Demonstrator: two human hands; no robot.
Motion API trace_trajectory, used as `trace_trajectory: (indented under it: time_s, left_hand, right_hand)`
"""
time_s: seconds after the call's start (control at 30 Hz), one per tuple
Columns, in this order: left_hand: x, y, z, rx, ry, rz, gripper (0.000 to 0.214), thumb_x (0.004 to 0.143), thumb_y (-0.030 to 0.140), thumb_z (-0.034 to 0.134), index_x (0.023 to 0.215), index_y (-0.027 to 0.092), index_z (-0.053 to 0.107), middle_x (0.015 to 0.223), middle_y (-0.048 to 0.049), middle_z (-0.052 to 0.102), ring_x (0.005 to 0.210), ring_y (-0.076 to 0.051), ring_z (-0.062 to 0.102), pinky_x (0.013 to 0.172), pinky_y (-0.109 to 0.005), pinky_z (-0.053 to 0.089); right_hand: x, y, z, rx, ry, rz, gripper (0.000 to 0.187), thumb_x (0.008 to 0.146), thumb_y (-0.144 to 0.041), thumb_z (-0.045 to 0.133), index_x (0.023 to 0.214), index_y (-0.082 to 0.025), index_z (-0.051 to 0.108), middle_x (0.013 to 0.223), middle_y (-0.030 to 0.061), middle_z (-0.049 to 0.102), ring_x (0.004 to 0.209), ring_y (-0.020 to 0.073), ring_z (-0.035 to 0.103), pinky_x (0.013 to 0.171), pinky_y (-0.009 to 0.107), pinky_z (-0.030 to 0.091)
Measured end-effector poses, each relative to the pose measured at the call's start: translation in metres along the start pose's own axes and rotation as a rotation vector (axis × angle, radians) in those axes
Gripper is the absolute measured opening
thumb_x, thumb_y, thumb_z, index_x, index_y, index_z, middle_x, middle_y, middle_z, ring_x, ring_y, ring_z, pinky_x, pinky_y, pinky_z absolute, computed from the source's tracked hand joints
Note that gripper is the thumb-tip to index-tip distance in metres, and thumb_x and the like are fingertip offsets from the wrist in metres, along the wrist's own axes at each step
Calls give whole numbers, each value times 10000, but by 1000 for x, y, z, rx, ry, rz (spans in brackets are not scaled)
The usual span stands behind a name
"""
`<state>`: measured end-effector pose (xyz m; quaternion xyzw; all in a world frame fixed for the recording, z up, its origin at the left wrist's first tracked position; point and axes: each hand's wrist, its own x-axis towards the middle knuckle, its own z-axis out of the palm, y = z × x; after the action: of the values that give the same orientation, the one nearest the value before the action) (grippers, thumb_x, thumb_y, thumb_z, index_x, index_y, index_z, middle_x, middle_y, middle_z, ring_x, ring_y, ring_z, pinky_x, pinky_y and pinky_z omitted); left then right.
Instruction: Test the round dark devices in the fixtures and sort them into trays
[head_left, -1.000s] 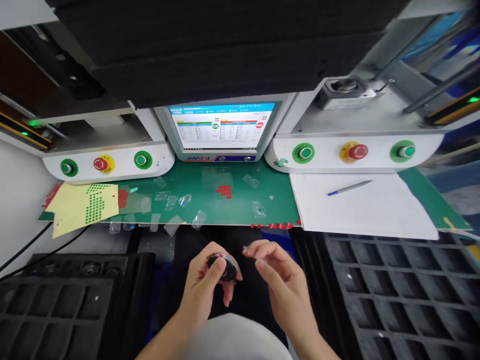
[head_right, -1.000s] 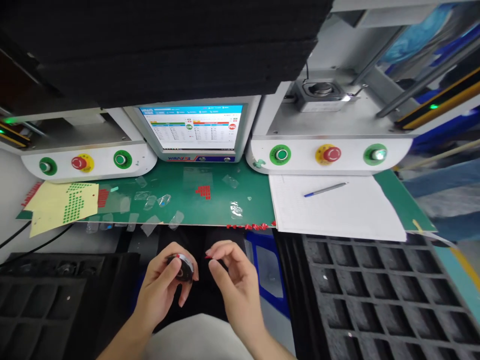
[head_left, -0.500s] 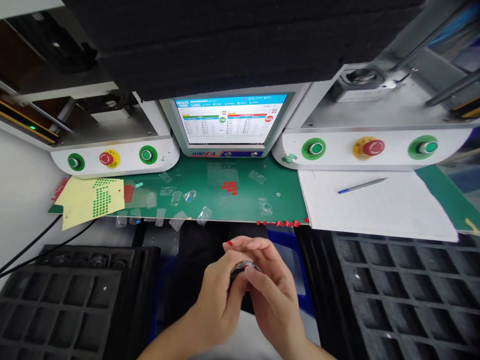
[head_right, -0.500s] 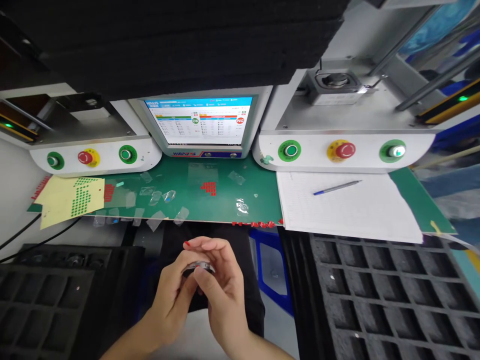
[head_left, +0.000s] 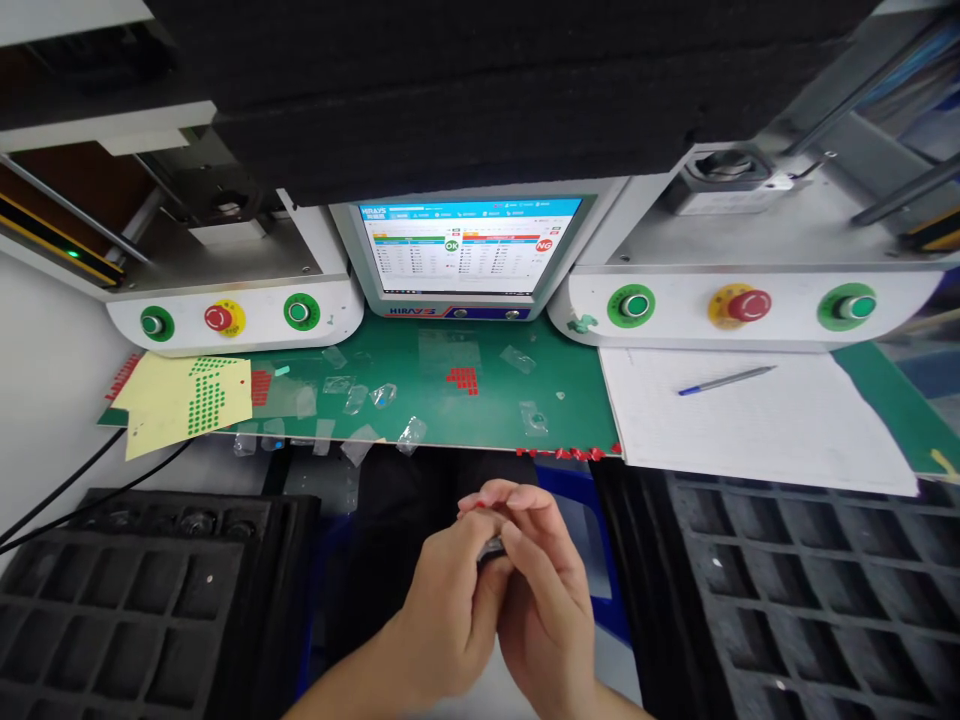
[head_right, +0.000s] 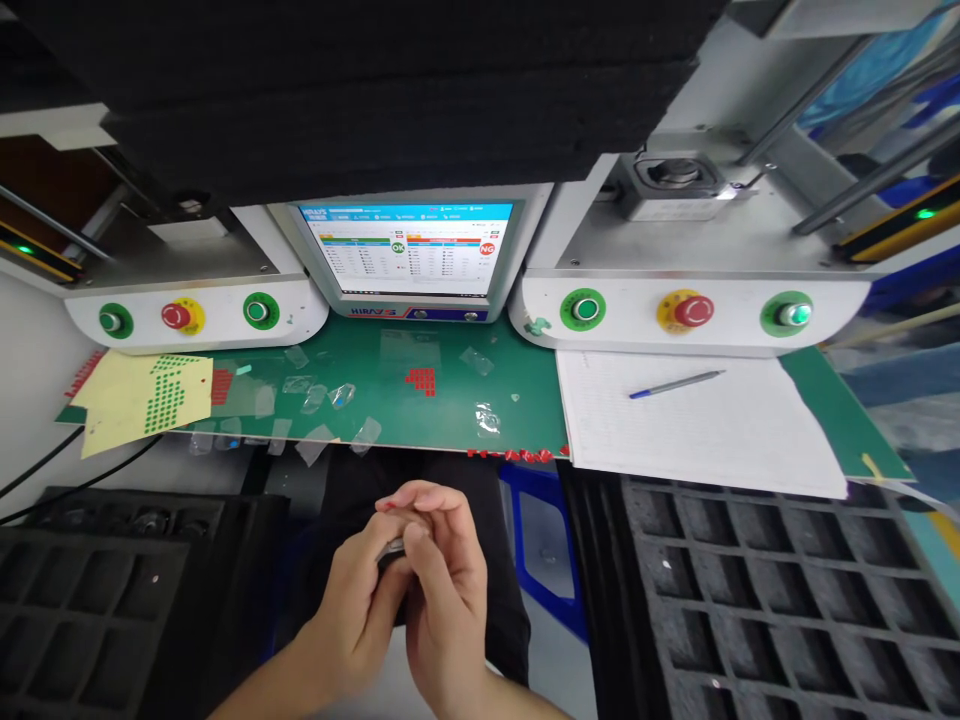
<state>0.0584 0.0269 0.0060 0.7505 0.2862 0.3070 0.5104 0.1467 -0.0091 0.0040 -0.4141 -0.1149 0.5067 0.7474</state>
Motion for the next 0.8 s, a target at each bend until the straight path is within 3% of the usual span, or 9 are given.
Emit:
trace_trajectory:
  time_s: [0.17, 0.43, 0.8]
  left_hand:
    - [1, 1, -1, -61, -20, -24, 204, 986, 141, 364, 1081, 224, 523, 990, -56, 674, 867, -171, 628, 796, -277, 503]
    - [2, 3, -1, 115, -7, -6, 166, 980, 145, 391, 1052, 223, 519, 920, -49, 695, 796, -178, 664, 720, -259, 499]
    - [2, 4, 0, 264, 6, 58, 153, 990, 200, 392, 979, 216, 543, 791, -62, 696, 677, -206, 675, 602, -276, 490]
  right_hand:
    - [-1, -4, 0, 25, -48, -3, 100, 823, -229, 657, 904, -284, 679, 942, 2, 695, 883, 142, 674, 752, 235, 549]
    - [-3, 4, 4, 18, 101, 11, 102, 780, -198, 651, 834, -277, 616, 890, -29, 661, 840, 143, 665, 759, 271, 544]
    - [-5, 2, 10, 8, 154, -14, 60, 752, -201, 614, 753, -246, 574, 790, -29, 629, 787, 145, 682, 722, 277, 558]
